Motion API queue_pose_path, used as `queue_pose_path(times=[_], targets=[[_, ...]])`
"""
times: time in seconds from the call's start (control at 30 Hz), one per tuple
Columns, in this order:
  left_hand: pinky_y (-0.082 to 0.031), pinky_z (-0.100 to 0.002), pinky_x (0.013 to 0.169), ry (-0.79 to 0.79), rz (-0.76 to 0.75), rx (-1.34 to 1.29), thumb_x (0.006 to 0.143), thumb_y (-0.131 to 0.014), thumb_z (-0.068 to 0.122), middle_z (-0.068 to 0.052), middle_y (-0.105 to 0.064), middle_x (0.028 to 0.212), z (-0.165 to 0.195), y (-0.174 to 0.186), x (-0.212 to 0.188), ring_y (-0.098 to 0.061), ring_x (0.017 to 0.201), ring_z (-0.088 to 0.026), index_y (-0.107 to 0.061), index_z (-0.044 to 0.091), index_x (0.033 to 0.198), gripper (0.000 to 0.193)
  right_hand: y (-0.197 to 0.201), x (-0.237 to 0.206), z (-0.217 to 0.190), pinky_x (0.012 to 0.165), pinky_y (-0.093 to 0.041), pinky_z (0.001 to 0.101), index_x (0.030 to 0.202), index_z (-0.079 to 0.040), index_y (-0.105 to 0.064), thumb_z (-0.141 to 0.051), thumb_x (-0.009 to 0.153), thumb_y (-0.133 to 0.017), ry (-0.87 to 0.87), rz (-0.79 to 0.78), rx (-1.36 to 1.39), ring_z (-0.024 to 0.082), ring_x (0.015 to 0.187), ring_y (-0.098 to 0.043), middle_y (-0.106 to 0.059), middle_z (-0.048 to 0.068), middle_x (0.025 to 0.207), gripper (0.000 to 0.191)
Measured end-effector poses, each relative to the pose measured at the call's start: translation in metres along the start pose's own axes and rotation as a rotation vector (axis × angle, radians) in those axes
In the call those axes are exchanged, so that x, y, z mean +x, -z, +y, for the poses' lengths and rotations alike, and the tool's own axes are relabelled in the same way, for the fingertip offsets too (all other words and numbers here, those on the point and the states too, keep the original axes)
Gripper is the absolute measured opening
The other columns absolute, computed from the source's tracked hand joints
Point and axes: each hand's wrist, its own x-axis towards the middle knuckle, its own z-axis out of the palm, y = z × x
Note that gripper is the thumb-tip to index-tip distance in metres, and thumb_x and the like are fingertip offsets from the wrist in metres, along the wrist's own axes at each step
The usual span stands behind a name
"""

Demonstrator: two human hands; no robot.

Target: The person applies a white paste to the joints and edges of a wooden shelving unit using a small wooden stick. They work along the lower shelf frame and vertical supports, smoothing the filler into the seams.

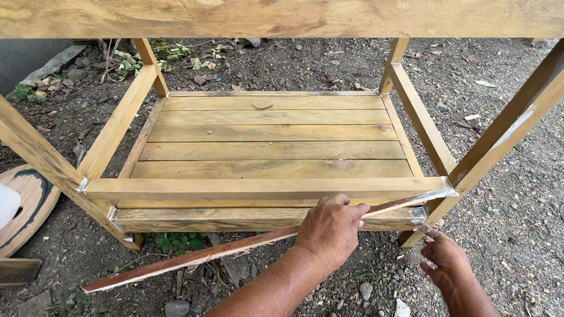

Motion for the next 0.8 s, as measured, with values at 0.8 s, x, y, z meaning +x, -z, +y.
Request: queue_pose_path(times=[0.8], targets=[[-0.051,-0.043,0.101,-0.008,0.031,0.03,0.098,-0.063,0.023,-0.013,-0.065,0.119,-0.003,0.002,0.0,-0.06,0.115,-0.027,-0.071,0.02,0.127,0.03,-0.017,-0.001,0.0,0.106,-0.047,0.052,0.117,-0.001,-0.053,0.008,0.089,-0.044,-0.25,-0.096,0.486,0.022,0.107,-0.054,-0.056,0.012,0.111,0.031]])
